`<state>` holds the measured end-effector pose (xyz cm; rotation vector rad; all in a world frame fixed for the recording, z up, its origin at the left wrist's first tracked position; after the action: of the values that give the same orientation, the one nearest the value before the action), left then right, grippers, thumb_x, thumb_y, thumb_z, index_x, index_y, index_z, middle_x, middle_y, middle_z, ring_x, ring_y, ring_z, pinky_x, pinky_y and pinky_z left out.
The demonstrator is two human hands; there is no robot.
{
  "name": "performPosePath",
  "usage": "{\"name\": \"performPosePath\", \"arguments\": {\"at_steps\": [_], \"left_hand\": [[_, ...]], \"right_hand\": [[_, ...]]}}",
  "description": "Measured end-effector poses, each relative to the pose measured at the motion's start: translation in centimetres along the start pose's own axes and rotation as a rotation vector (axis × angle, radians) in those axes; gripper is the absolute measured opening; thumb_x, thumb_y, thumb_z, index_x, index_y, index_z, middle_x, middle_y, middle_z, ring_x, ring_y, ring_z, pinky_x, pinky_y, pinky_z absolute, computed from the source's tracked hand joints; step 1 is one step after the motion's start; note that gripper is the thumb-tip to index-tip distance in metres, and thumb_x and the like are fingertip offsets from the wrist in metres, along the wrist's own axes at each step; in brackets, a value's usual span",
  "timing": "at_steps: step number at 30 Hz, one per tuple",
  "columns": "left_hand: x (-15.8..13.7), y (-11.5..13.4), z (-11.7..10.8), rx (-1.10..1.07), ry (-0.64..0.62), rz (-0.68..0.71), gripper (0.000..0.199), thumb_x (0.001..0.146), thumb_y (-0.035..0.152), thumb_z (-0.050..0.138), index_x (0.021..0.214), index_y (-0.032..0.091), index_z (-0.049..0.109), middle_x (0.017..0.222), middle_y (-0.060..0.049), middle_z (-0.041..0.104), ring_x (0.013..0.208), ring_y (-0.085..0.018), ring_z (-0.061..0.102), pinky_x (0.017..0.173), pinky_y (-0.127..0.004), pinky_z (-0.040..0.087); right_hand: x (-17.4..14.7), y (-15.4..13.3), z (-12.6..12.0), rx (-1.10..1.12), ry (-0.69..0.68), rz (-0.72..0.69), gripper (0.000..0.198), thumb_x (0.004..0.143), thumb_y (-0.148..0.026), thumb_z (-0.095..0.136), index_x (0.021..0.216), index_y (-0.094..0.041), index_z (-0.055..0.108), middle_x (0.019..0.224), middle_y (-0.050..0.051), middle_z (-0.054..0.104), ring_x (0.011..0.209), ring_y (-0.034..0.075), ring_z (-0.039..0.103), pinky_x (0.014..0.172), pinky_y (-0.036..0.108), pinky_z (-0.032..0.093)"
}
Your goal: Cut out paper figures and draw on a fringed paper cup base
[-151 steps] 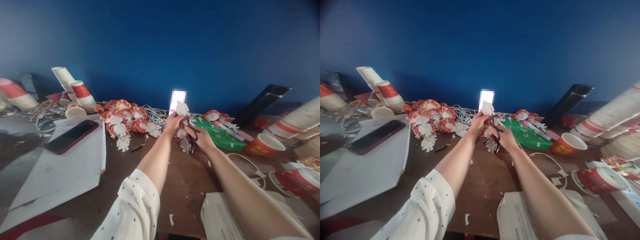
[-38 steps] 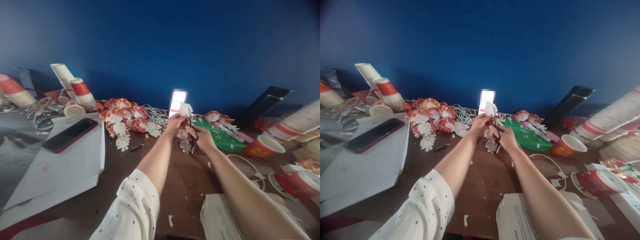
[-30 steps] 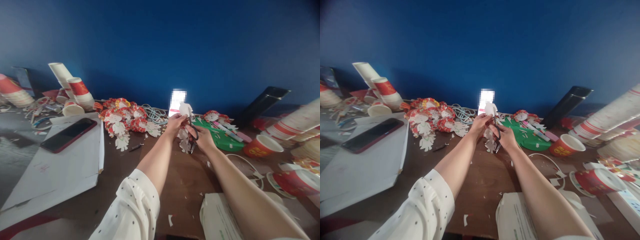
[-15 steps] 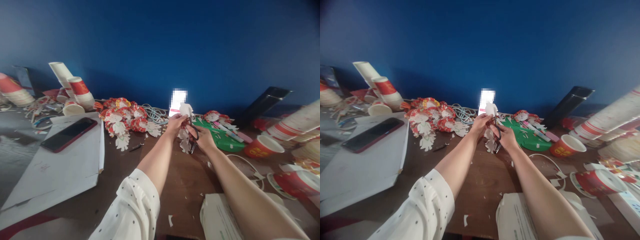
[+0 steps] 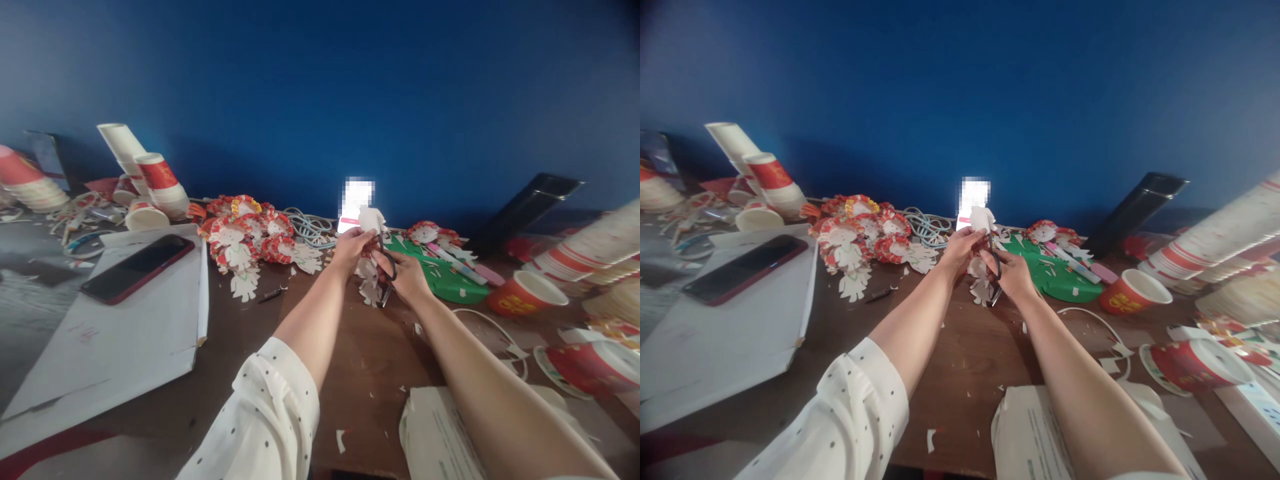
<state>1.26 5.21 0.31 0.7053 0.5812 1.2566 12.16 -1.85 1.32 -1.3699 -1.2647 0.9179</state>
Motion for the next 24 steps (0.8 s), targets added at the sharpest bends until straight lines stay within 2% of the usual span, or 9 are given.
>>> {"name": "performPosePath", "arguments": {"at_steps": [12, 24], "left_hand": [[0.15, -0.13, -0.16, 0.023, 0.016, -0.019, 0.029, 0.066, 0.027, 0.084, 0.074, 0.013, 0.060, 0.060, 0.000, 0.063, 0.052, -0.010, 0.060, 0.055, -0.021, 0.045], [-0.15, -0.06, -0.04, 0.047, 0.025, -0.024, 0.026, 0.069, 0.027, 0.082, 0.073, 0.012, 0.061, 0.060, 0.000, 0.063, 0.056, -0.010, 0.060, 0.061, -0.023, 0.048]], "right_hand": [[0.06, -0.04, -0.02, -0.049, -0.022, -0.029, 0.045, 0.064, -0.060, 0.079, 0.076, -0.018, 0.073, 0.052, -0.003, 0.054, 0.045, 0.010, 0.046, 0.043, 0.024, 0.033], [0.08, 0.08, -0.23, -0.089, -0.044, -0.001, 0.046, 0.064, -0.061, 0.079, 0.078, -0.018, 0.072, 0.051, -0.003, 0.055, 0.047, 0.012, 0.049, 0.045, 0.025, 0.037]]}}
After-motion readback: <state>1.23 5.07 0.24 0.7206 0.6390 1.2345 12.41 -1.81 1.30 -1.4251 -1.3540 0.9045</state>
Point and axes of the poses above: each hand's wrist, its own x-axis towards the middle knuckle, its own z-axis out of the palm, y = z × x, the point moved 5 cm from there along x, towards the middle knuckle
